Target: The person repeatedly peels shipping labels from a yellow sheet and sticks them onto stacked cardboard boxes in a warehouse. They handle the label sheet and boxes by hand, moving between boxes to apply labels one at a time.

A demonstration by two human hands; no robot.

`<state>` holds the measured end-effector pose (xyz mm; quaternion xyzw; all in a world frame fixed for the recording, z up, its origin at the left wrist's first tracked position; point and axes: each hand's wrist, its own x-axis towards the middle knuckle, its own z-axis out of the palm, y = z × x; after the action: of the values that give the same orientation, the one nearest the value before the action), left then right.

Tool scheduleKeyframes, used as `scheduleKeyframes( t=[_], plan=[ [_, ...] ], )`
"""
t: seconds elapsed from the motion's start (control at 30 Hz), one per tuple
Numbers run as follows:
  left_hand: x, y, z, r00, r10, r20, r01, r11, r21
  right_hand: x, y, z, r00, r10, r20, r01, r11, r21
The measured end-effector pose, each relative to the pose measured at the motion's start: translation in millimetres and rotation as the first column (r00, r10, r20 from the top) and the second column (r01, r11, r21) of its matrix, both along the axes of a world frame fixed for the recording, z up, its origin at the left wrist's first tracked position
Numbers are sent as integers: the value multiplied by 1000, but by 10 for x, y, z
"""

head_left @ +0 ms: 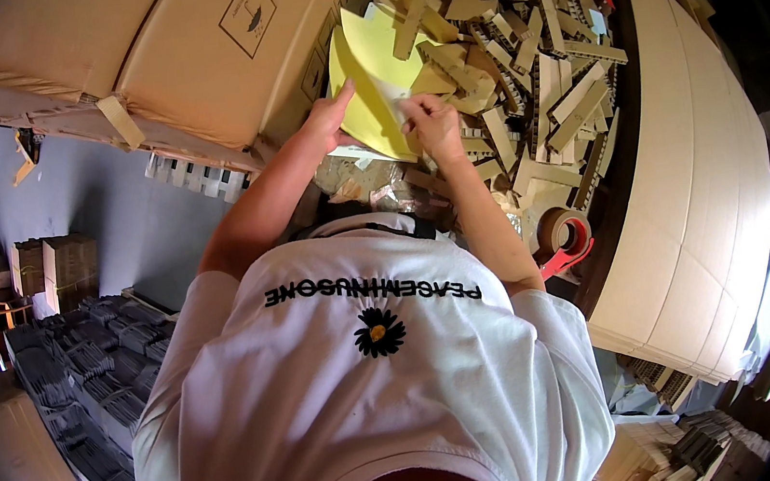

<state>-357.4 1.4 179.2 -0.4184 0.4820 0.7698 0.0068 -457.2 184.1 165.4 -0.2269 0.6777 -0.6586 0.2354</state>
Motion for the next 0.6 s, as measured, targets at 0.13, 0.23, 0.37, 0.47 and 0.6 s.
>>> scheduleKeyframes(
  t=[0.13, 0.23, 0.37, 0.47, 0.6],
  plan=[
    [140, -169, -642, 997, -4, 79, 31, 938, -344, -83, 159, 260, 954, -162, -252, 194, 975, 108],
    [341, -456, -1113, 980, -16, 196, 153, 690, -707, -33, 132, 508, 887, -252, -388, 228, 968, -108],
    [251, -378, -1253, 988, -17, 154, 133, 603, -787, -95, 438, 1202, 705, -437, -558, 339, 899, -276],
    [366, -427, -1482, 988, -17, 152, 141, 485, -863, -169, 771, 1888, 381, -617, -688, 537, 754, -379],
    [305, -244, -1451, 950, -62, 306, 306, 388, -870, -582, 1306, 2637, 316, -681, -661, 481, 715, -508]
  ],
)
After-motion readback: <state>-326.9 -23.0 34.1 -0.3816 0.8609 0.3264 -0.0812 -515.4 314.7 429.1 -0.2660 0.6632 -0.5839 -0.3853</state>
